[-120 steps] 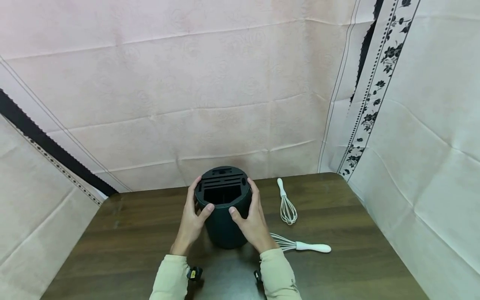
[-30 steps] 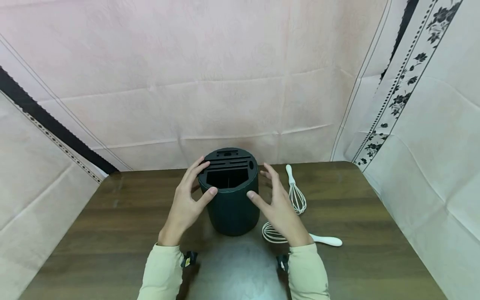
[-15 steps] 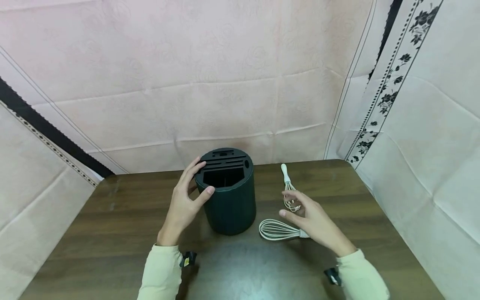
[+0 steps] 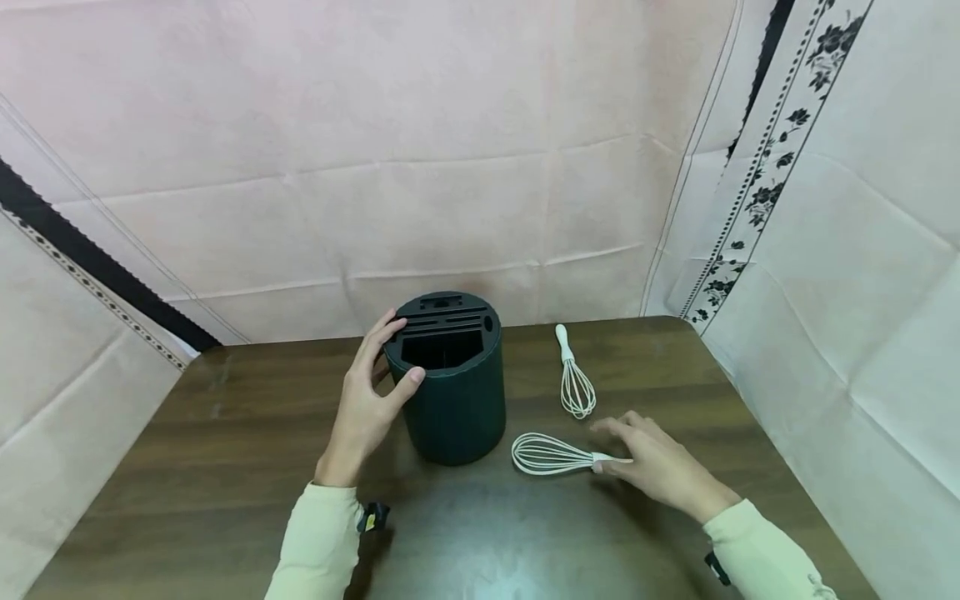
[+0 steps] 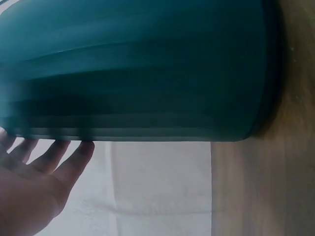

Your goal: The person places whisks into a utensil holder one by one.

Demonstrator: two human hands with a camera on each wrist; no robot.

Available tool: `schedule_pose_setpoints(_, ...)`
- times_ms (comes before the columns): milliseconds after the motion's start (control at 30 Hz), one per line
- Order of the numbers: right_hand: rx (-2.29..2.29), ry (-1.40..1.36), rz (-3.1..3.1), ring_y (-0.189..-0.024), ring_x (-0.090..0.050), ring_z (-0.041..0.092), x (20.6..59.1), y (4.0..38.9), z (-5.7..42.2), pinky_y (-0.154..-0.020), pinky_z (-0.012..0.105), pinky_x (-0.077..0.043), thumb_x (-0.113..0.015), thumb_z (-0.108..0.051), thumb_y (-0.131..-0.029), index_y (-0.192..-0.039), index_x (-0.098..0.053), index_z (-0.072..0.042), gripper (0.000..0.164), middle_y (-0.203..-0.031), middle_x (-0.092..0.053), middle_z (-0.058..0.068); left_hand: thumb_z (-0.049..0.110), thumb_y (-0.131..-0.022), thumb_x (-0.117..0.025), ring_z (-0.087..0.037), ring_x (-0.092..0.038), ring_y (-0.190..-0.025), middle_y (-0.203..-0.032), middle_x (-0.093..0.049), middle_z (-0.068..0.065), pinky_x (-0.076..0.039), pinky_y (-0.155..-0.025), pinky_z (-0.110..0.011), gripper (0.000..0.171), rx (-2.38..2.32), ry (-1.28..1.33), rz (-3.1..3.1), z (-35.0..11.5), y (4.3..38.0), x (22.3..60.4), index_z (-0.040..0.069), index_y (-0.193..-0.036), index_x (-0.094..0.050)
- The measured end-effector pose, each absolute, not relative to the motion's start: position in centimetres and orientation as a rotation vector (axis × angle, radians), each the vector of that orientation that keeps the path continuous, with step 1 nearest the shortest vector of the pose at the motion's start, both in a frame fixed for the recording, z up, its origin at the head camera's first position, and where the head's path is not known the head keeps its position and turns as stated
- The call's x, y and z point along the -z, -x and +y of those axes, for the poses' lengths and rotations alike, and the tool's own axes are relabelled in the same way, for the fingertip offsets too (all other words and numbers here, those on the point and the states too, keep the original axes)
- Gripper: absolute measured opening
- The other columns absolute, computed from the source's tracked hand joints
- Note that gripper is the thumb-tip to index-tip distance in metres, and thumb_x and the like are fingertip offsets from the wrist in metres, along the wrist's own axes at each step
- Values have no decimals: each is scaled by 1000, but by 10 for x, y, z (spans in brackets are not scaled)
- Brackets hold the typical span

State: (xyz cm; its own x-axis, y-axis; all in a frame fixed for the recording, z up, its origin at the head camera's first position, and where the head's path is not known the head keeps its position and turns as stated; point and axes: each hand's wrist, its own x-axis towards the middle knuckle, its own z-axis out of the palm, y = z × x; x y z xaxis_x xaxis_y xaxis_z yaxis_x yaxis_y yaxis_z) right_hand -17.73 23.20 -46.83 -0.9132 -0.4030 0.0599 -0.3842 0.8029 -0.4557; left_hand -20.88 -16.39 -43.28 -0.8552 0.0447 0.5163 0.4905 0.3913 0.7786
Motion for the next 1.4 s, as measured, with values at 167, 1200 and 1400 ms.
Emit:
schedule_pose_setpoints(167, 656, 672, 2953, -111, -63, 32, 478, 180, 230, -79, 59, -55, -84, -39, -88, -129, -70, -16, 49, -117, -66, 3, 42, -98, -73, -19, -33, -155, -171, -28, 15, -40, -114, -64, 68, 1443, 472, -2243, -162, 211, 432, 29, -159, -46)
schedule_pose_setpoints(1200, 1099, 965, 2946, -75, -49, -3, 488, 179, 214, -62, 23, -43, -83, -10, -89, -107, -75, -18, 21, -87, -58, -19, 43, -97, -73, -21, -35, -154, -173, -29, 6, -42, -113, -63, 68, 1435, 460, -2258, -165, 205, 432, 33, -158, -46)
schedule_pose_setpoints(1400, 1275, 973, 2925, -74, -53, -1, 489, 177, 206, -63, 23, -44, -82, -6, -89, -110, -74, -16, 25, -85, -60, -17, 44, -97, -73, -21, -36, -153, -172, -29, 10, -43, -112, -64, 67, 1429, 447, -2263, -166, 206, 433, 33, -157, -47)
